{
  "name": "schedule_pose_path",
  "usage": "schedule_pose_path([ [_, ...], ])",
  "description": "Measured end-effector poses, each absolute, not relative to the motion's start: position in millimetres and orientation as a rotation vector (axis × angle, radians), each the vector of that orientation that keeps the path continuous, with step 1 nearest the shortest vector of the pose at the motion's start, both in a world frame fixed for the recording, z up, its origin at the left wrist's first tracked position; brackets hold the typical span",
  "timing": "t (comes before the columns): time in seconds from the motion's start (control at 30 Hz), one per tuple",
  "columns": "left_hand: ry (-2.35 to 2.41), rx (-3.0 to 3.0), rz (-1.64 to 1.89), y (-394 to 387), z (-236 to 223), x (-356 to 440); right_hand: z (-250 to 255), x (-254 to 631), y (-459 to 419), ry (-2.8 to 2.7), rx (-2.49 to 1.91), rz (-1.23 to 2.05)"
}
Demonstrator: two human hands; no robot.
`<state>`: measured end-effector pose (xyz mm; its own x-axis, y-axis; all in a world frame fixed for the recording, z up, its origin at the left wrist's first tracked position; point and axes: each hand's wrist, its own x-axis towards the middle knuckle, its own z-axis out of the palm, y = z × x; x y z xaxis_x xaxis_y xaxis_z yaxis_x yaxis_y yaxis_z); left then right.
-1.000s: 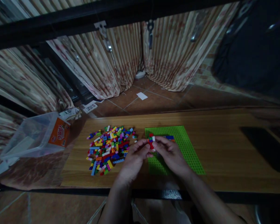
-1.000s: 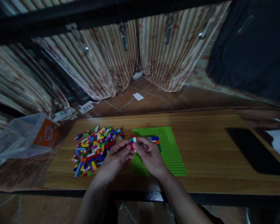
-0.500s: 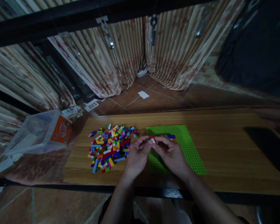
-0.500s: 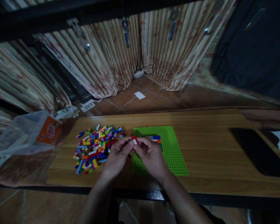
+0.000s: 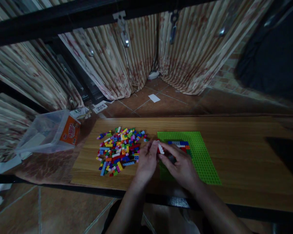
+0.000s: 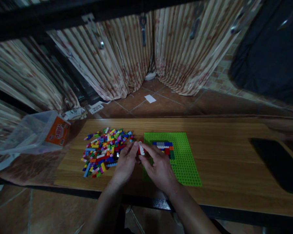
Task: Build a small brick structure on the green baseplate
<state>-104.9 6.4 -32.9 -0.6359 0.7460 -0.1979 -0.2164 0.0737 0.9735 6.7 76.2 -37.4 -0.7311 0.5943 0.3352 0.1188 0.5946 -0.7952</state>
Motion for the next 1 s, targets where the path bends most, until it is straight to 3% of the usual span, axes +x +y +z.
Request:
schedule_pose_path([
  [0.3, 1.643, 0.505, 1.711, 8.2, -34.9, -98.7, -44.4, 2.4, 69.1, -2.275, -0.529, 0.819],
  [0.67, 1.509, 0.323, 1.662, 7.8, -30.6, -100.7, -38.9, 2.7, 68.9, -2.087, -0.648, 1.085],
  [1.0, 1.509, 0.343, 1.662, 7.5, -31.2, -102.0, -44.1, 2.2, 69.8, -2.059, -0.672, 1.105],
])
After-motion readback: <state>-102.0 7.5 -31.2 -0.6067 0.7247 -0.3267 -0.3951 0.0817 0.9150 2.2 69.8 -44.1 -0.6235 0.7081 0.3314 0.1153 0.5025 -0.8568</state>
